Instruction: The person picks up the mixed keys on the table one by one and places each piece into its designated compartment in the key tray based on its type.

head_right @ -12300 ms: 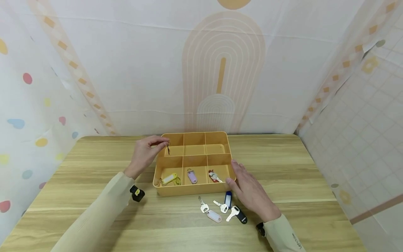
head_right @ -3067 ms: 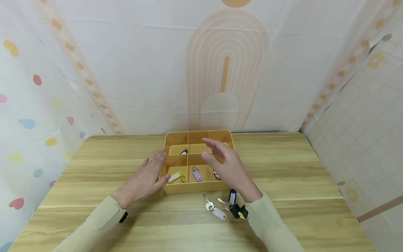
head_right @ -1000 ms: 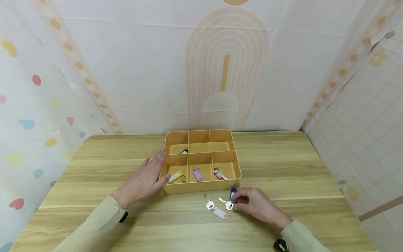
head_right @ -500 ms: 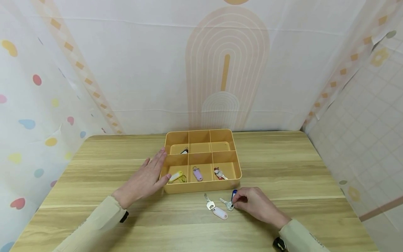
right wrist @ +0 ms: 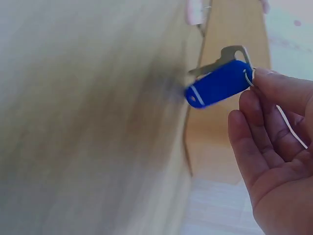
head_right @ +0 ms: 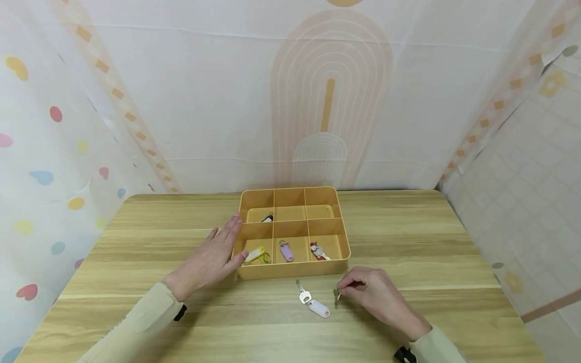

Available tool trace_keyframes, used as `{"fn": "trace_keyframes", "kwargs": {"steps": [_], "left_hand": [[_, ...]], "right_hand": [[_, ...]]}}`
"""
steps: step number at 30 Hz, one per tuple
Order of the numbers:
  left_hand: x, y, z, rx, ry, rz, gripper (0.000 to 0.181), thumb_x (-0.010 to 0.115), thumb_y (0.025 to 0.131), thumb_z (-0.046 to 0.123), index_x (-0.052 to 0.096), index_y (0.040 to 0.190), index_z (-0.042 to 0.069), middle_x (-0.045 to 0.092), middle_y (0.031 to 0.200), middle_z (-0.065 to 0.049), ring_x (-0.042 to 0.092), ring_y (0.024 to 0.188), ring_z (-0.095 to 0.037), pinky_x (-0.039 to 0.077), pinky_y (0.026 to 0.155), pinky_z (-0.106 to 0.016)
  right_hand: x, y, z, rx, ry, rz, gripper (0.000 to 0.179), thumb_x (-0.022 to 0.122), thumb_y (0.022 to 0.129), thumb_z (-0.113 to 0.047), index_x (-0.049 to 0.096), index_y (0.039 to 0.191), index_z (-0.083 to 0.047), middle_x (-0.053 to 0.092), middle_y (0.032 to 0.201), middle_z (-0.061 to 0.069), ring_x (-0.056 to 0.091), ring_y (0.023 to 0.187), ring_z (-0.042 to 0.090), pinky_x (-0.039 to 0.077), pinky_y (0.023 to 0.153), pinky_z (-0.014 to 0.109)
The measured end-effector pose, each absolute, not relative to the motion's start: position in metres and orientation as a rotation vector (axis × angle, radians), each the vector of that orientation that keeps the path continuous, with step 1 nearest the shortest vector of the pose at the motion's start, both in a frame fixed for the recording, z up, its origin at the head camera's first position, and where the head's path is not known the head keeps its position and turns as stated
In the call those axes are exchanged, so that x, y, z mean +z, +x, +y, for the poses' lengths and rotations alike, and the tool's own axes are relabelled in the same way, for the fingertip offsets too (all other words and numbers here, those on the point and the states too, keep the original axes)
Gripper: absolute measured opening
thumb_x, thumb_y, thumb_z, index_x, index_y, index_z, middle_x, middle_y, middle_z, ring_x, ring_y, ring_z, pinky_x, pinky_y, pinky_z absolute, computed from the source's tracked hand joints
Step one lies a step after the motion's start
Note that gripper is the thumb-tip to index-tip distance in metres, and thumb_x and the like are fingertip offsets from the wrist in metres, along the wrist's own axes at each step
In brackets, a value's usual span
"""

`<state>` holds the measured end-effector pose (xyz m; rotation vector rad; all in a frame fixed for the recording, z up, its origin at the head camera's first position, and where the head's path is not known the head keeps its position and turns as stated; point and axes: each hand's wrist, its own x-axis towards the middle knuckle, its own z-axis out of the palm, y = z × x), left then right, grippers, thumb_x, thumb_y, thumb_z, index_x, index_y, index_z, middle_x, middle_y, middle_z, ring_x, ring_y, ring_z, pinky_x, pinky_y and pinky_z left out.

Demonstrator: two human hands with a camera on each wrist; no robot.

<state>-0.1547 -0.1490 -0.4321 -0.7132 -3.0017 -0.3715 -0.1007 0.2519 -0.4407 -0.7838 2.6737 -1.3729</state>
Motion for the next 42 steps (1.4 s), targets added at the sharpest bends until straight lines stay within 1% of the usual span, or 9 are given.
{"fn": "trace_keyframes", "kwargs": {"steps": [7, 11, 15, 18, 21, 28, 32, 37, 42], "left_hand": [[-0.432, -0.155, -0.149, -0.369, -0.716, -2.997, 0.085, 0.042, 0.107, 0.053, 0.013, 0.162, -0.006, 0.008, 0.172, -0.018, 0.013, 0.158, -0.031, 0.022, 0.122, -0.06], [-0.432, -0.155, -0.149, -0.37, -0.716, -2.998, 0.086, 0.041, 0.107, 0.053, 0.012, 0.163, -0.006, 0.007, 0.172, -0.017, 0.013, 0.158, -0.03, 0.021, 0.123, -0.06], [-0.433, -0.155, -0.15, -0.369, -0.721, -2.995, 0.085, 0.041, 0.108, 0.053, 0.012, 0.162, -0.006, 0.006, 0.172, -0.017, 0.013, 0.158, -0.03, 0.022, 0.123, -0.06], [-0.433, -0.155, -0.15, -0.369, -0.725, -2.994, 0.085, 0.041, 0.108, 0.053, 0.012, 0.162, -0.006, 0.006, 0.172, -0.017, 0.014, 0.158, -0.031, 0.023, 0.122, -0.06], [-0.433, -0.155, -0.15, -0.366, -0.726, -2.997, 0.086, 0.04, 0.108, 0.054, 0.012, 0.162, -0.006, 0.007, 0.172, -0.018, 0.014, 0.158, -0.031, 0.023, 0.123, -0.06], [-0.432, -0.154, -0.15, -0.386, -0.732, -2.985, 0.086, 0.041, 0.108, 0.053, 0.012, 0.162, -0.007, 0.009, 0.172, -0.02, 0.015, 0.158, -0.032, 0.022, 0.123, -0.06], [-0.432, -0.154, -0.15, -0.375, -0.728, -2.989, 0.085, 0.04, 0.108, 0.053, 0.012, 0.162, -0.006, 0.009, 0.172, -0.019, 0.014, 0.158, -0.031, 0.022, 0.123, -0.059], [-0.432, -0.155, -0.149, -0.381, -0.729, -2.978, 0.085, 0.042, 0.107, 0.052, 0.014, 0.162, -0.007, 0.01, 0.172, -0.019, 0.015, 0.158, -0.031, 0.023, 0.122, -0.06], [-0.433, -0.155, -0.15, -0.377, -0.725, -2.983, 0.085, 0.041, 0.107, 0.053, 0.013, 0.162, -0.006, 0.008, 0.172, -0.018, 0.014, 0.158, -0.031, 0.023, 0.122, -0.06]], "right_hand": [[-0.431, -0.098, 0.25, -1.393, -0.815, 2.741, 0.025, 0.079, 0.086, 0.006, 0.079, 0.091, -0.019, 0.075, 0.095, -0.013, 0.072, 0.087, 0.009, 0.062, 0.078, 0.028], [-0.425, -0.097, 0.245, -1.456, -0.833, 2.741, 0.026, 0.079, 0.085, 0.006, 0.08, 0.092, -0.019, 0.076, 0.096, -0.01, 0.072, 0.089, 0.008, 0.061, 0.079, 0.027], [-0.419, -0.098, 0.24, -1.504, -0.795, 2.754, 0.028, 0.08, 0.084, 0.005, 0.081, 0.091, -0.022, 0.076, 0.096, -0.01, 0.071, 0.09, 0.006, 0.061, 0.079, 0.026], [-0.414, -0.099, 0.235, -1.523, -0.775, 2.759, 0.026, 0.08, 0.086, 0.003, 0.08, 0.091, -0.022, 0.075, 0.094, -0.012, 0.072, 0.088, 0.008, 0.061, 0.078, 0.027], [-0.411, -0.1, 0.231, -1.552, -0.769, 2.74, 0.023, 0.079, 0.087, 0.003, 0.08, 0.092, -0.019, 0.075, 0.094, -0.012, 0.072, 0.087, 0.011, 0.062, 0.077, 0.029], [-0.407, -0.102, 0.222, -1.634, -0.729, 2.716, 0.019, 0.08, 0.088, -0.002, 0.081, 0.093, -0.02, 0.075, 0.097, -0.01, 0.071, 0.092, 0.009, 0.06, 0.078, 0.024], [-0.404, -0.104, 0.219, -1.706, -0.72, 2.676, 0.016, 0.08, 0.089, -0.003, 0.081, 0.093, -0.018, 0.075, 0.096, -0.007, 0.072, 0.09, 0.01, 0.06, 0.078, 0.024], [-0.4, -0.108, 0.214, -1.779, -0.714, 2.642, 0.014, 0.08, 0.088, -0.001, 0.081, 0.093, -0.013, 0.076, 0.096, -0.003, 0.072, 0.087, 0.012, 0.06, 0.074, 0.023], [-0.396, -0.11, 0.209, -1.788, -0.693, 2.658, 0.015, 0.08, 0.088, 0.0, 0.081, 0.093, -0.014, 0.075, 0.097, -0.003, 0.072, 0.085, 0.013, 0.06, 0.07, 0.024]]}}
